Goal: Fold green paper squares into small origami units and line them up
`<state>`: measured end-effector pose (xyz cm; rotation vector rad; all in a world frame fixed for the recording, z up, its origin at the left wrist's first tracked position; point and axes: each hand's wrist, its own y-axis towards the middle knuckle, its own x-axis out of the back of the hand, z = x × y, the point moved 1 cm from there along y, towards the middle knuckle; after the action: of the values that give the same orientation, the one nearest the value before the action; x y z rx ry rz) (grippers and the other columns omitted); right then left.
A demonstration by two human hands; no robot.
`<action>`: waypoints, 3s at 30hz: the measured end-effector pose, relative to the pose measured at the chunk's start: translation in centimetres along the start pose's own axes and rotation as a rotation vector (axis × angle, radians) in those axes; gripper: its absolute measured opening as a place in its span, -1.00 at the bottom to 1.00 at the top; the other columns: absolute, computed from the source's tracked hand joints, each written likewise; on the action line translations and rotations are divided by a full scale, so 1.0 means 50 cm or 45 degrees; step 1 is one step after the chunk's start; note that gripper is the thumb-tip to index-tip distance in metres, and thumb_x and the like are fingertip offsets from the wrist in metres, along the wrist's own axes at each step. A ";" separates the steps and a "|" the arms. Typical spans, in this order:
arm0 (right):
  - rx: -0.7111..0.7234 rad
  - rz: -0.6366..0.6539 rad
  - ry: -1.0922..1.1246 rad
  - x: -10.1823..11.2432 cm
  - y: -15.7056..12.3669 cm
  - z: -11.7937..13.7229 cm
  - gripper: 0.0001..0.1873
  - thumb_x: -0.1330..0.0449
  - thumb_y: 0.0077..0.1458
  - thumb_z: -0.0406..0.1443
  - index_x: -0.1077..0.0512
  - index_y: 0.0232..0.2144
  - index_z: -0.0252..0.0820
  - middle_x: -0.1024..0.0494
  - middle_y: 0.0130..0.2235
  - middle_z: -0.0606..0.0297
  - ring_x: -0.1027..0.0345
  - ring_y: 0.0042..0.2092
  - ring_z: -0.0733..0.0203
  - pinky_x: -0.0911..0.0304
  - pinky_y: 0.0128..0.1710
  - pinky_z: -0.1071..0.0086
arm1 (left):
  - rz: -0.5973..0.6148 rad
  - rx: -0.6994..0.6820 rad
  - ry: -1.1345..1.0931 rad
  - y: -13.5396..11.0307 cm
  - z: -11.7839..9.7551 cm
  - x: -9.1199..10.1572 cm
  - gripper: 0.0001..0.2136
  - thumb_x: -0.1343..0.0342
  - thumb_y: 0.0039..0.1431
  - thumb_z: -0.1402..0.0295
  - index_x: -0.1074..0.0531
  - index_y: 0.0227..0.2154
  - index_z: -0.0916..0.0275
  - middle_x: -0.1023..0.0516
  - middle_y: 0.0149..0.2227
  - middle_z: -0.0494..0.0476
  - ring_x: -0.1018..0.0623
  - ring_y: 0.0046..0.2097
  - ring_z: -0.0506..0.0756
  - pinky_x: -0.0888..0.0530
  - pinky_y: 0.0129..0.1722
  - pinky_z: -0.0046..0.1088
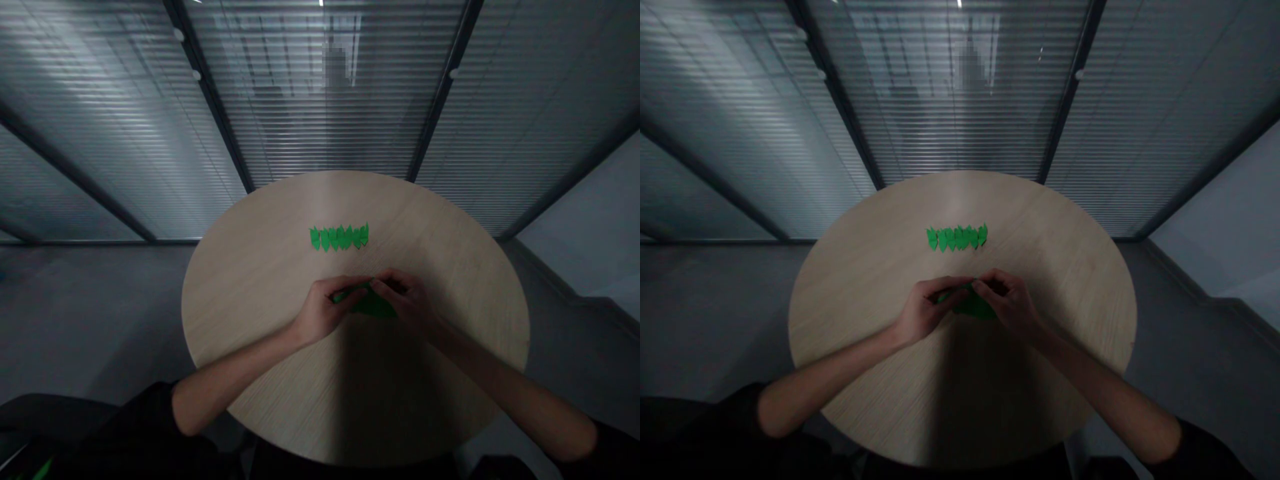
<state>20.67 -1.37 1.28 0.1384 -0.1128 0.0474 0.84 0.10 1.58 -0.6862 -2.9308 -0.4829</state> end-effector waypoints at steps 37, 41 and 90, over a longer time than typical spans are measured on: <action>0.023 0.057 -0.013 0.004 0.005 -0.009 -0.67 -0.35 0.15 0.00 -0.56 -0.40 -0.13 -0.50 -0.44 0.32 -0.39 -0.41 0.23 -0.34 -0.42 0.40 | -0.016 0.029 -0.040 0.002 -0.004 -0.002 -0.71 -0.26 0.32 0.26 -0.66 0.00 0.30 -0.75 -0.19 0.25 -0.65 -0.30 0.08 -0.60 -0.31 -0.47; -0.007 0.067 0.017 0.004 0.003 -0.005 -0.67 -0.36 0.13 0.00 -0.56 -0.39 -0.14 -0.51 -0.42 0.31 -0.39 -0.40 0.24 -0.35 -0.41 0.40 | -0.010 0.029 -0.027 0.001 -0.004 -0.002 -0.70 -0.26 0.32 0.26 -0.66 0.01 0.30 -0.74 -0.20 0.25 -0.64 -0.33 0.07 -0.59 -0.34 -0.47; -0.005 0.072 -0.157 0.012 0.003 -0.006 -0.69 -0.30 0.05 -0.06 -0.43 -0.50 -0.15 -0.35 -0.52 0.40 -0.20 -0.48 0.30 -0.13 -0.49 0.41 | 0.812 0.555 -0.100 0.020 0.004 0.043 -0.66 -0.44 0.09 0.10 -0.59 -0.34 0.32 -0.60 -0.43 0.07 -0.54 -0.45 -0.01 -0.49 -0.49 -0.54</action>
<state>21.29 -1.18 1.05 0.1345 -0.2399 0.0952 -0.65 1.89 2.03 -1.4833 -2.5210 0.2385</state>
